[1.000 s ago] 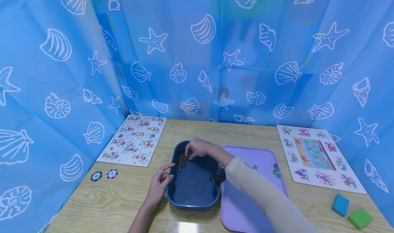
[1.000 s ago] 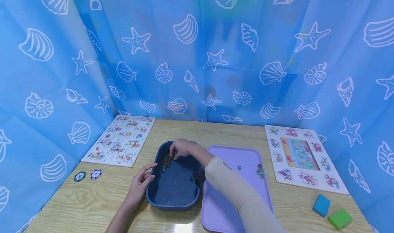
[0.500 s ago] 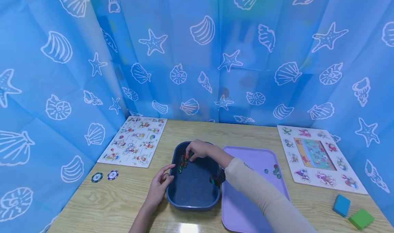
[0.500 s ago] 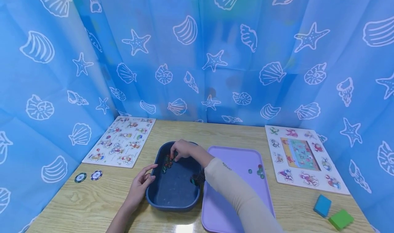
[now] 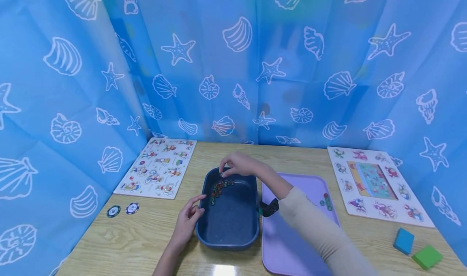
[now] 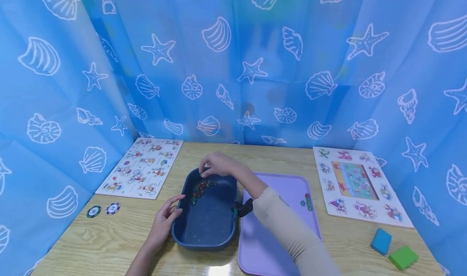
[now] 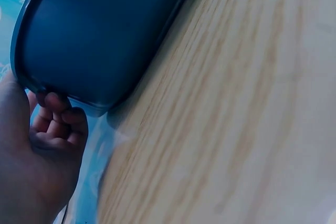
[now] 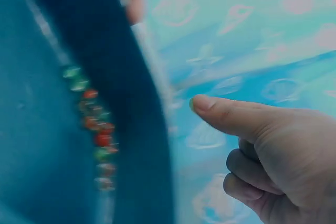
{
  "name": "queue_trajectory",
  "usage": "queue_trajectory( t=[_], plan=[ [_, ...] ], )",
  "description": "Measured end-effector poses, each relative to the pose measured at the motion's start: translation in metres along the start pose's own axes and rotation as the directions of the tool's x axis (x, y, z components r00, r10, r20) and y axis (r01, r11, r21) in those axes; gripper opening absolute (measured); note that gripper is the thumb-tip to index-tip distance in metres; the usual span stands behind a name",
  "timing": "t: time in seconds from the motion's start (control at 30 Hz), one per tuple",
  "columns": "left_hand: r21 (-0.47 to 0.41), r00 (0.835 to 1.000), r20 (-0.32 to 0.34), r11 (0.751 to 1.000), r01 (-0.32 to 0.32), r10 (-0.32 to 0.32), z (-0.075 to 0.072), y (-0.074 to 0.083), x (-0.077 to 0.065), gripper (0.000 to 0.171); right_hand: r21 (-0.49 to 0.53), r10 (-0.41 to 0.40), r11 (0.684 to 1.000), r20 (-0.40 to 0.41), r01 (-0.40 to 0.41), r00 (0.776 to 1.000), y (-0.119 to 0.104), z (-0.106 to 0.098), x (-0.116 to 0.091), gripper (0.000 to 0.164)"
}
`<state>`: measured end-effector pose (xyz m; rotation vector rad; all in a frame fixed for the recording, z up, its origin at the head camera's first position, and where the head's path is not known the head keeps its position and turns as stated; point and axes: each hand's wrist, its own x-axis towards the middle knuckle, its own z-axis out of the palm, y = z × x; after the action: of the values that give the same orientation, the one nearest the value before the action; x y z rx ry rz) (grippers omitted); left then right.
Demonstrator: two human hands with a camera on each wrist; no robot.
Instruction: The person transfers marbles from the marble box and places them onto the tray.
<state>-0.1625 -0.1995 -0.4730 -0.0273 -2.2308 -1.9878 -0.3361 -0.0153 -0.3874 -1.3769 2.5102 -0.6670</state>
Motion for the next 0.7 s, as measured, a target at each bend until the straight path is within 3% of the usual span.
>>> queue_trajectory(
  t=[0.13, 0.27, 0.4, 0.57, 0.7],
  plan=[
    [-0.011, 1.0, -0.003, 1.0, 0.007, -0.007, 0.001, -0.001, 0.0, 0.036, 0.105, 0.047, 0.994, -0.085, -0.038, 0.995, -0.001, -0.024, -0.031, 0.021],
    [-0.027, 1.0, -0.016, 0.999, 0.021, -0.022, 0.0, -0.001, 0.001, 0.034, 0.151, 0.149, 0.981, -0.175, -0.123, 0.973, 0.017, -0.033, -0.069, 0.018],
    [-0.032, 0.999, -0.023, 0.998, 0.045, -0.046, -0.001, 0.0, 0.0, 0.032, 0.128, 0.203, 0.976, -0.236, -0.177, 0.95, 0.048, -0.024, -0.106, 0.019],
    [-0.03, 0.999, -0.023, 0.998, 0.049, -0.049, 0.0, 0.0, 0.0, 0.033, 0.14, 0.29, 0.954, -0.226, -0.264, 0.93, 0.084, -0.003, -0.145, 0.018],
    [-0.023, 0.998, -0.02, 0.998, 0.058, -0.058, 0.001, 0.0, 0.0, 0.033, 0.131, 0.325, 0.944, -0.227, -0.302, 0.918, 0.106, 0.013, -0.164, 0.016]
  ],
)
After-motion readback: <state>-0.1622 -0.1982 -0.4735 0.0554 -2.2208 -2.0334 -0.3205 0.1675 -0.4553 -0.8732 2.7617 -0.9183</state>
